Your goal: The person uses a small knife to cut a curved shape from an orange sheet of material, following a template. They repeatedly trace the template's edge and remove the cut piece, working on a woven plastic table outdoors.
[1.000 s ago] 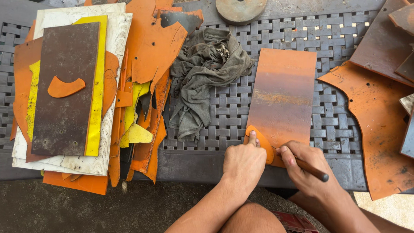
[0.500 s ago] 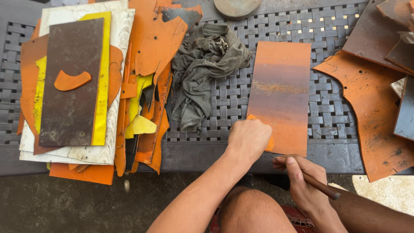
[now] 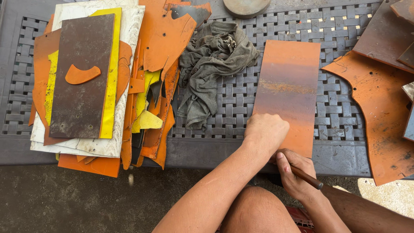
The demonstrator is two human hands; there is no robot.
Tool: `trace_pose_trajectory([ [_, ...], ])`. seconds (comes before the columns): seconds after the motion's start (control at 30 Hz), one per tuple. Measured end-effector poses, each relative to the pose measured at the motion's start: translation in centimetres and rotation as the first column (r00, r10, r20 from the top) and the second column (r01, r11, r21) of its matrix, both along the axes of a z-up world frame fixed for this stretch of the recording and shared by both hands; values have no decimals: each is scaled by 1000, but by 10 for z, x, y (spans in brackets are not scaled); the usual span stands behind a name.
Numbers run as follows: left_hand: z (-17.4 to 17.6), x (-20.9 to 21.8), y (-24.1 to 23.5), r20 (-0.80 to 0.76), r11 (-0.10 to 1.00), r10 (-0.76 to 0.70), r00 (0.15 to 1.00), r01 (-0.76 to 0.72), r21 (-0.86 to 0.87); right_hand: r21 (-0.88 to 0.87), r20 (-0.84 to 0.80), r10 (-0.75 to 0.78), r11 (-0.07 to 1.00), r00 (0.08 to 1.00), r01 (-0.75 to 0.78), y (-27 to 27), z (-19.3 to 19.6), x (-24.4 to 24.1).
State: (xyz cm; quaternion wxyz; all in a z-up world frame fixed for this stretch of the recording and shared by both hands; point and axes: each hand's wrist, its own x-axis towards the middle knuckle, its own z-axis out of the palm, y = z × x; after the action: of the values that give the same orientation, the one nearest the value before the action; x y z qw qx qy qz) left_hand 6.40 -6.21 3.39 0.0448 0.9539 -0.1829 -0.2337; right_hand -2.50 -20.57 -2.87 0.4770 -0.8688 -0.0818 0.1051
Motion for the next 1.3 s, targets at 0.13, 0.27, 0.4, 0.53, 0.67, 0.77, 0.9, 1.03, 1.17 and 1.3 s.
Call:
trace_pose_trajectory([
  [0.13, 0, -1, -5, -22, 999, -25, 999, 25, 22, -31, 38, 10, 999, 999, -9, -2, -3, -2],
  [0.27, 5, -4, -8, -9, 999, -33, 999, 33, 30, -97, 89, -28, 995, 996, 37, -4, 10, -2],
  [0.4, 10, -7, -7, -47, 994, -58, 997, 62, 92, -517, -35, -134, 851, 990, 97, -16, 42, 9],
  [0.53, 6, -9, -12, -12, 997, -9, 1000, 10, 81, -54, 186, -248, 964, 951, 261, -37, 91, 13],
  [0.67, 1, -2, -41, -182, 983, 72, 981, -38, 182, 189, 229, -132, 978, 965, 89, -26, 130, 46],
  [0.77, -3, 5, -64, -229, 938, 62, 971, 22, 346, -39, 82, 197, 980, 977, -194, 8, 136, 104],
  [0.9, -4, 2, -85, -283, 930, 37, 958, 70, 360, -173, -469, 452, 795, 759, -581, 67, 118, 136],
  [1.03, -3, -2, -91, -325, 930, 6, 946, 114, 349, -284, -552, 594, 526, 585, -802, 92, 101, 142],
  [1.17, -5, -2, -96, -357, 931, -14, 934, 143, 336, -253, -584, 579, 536, 569, -805, 92, 92, 146],
  [1.3, -6, -4, -99, -375, 931, -26, 927, 159, 327, -269, -625, 547, 519, 557, -811, 93, 84, 151],
])
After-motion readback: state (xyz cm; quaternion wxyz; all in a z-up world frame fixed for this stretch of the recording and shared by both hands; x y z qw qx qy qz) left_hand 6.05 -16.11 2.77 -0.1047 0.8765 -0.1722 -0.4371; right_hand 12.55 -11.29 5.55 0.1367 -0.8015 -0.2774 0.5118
